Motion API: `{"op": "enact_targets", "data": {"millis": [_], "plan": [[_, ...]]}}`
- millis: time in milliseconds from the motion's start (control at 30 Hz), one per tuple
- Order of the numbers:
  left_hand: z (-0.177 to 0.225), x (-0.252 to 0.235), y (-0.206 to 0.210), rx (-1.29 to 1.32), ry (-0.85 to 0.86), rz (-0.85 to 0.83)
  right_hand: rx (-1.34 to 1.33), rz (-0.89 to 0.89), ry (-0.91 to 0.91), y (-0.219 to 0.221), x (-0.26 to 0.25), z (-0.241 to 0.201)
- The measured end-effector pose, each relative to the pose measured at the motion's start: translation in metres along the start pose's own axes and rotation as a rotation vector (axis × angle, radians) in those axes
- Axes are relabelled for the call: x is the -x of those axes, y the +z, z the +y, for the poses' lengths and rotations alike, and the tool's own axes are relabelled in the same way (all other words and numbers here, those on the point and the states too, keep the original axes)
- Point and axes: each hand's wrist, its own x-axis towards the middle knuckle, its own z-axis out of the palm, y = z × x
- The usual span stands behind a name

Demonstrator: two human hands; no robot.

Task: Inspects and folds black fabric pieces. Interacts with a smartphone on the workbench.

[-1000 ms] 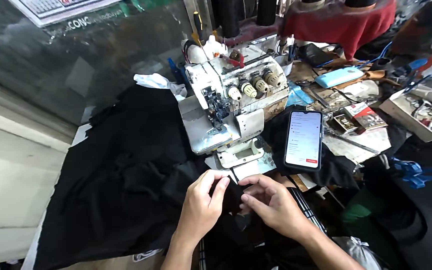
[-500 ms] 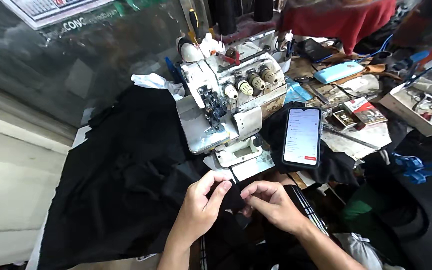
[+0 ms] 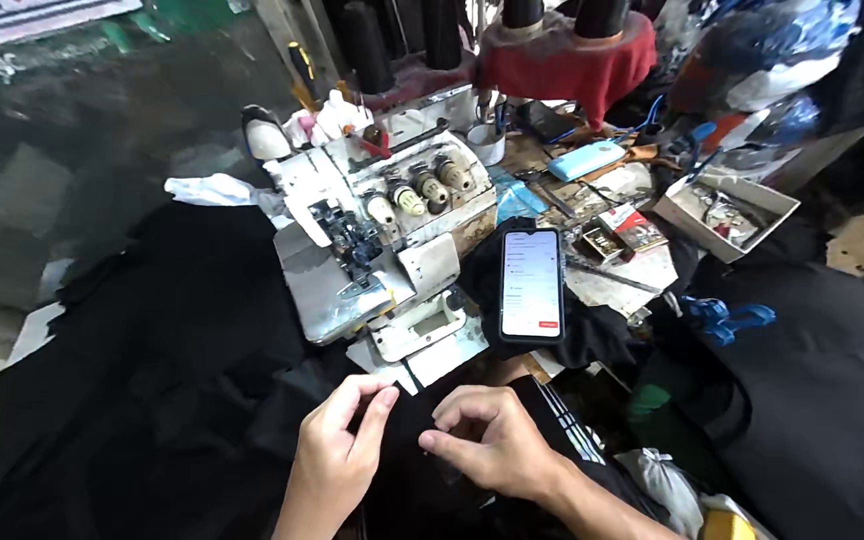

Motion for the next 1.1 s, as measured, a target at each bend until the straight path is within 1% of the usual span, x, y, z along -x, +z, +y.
{"op": "enact_targets", "data": {"millis": [167,333,467,633,767,1100], "plan": [[0.004,-0.001,-0.004,-0.018,-0.004,-0.003,-0.060,-0.038,0.116,-0.004,-0.001,-0.007],[0.009,-0.002,-0.010,-0.031,-0.011,-0.031,-0.095,0.001,0.142,-0.006,-0.006,-0.012],[0.010,-0.006,-0.010,-0.044,-0.001,-0.002,-0.109,0.018,0.141,-0.006,-0.012,-0.018],[0.007,-0.004,-0.007,-0.040,-0.006,0.030,-0.021,-0.098,0.248,-0.010,-0.016,-0.017],[0.007,-0.004,-0.008,-0.057,-0.017,0.045,0.049,-0.131,0.244,-0.011,-0.018,-0.015],[0.015,-0.014,-0.016,-0.114,-0.036,0.085,-0.034,-0.070,0.267,-0.003,-0.031,-0.029]]}}
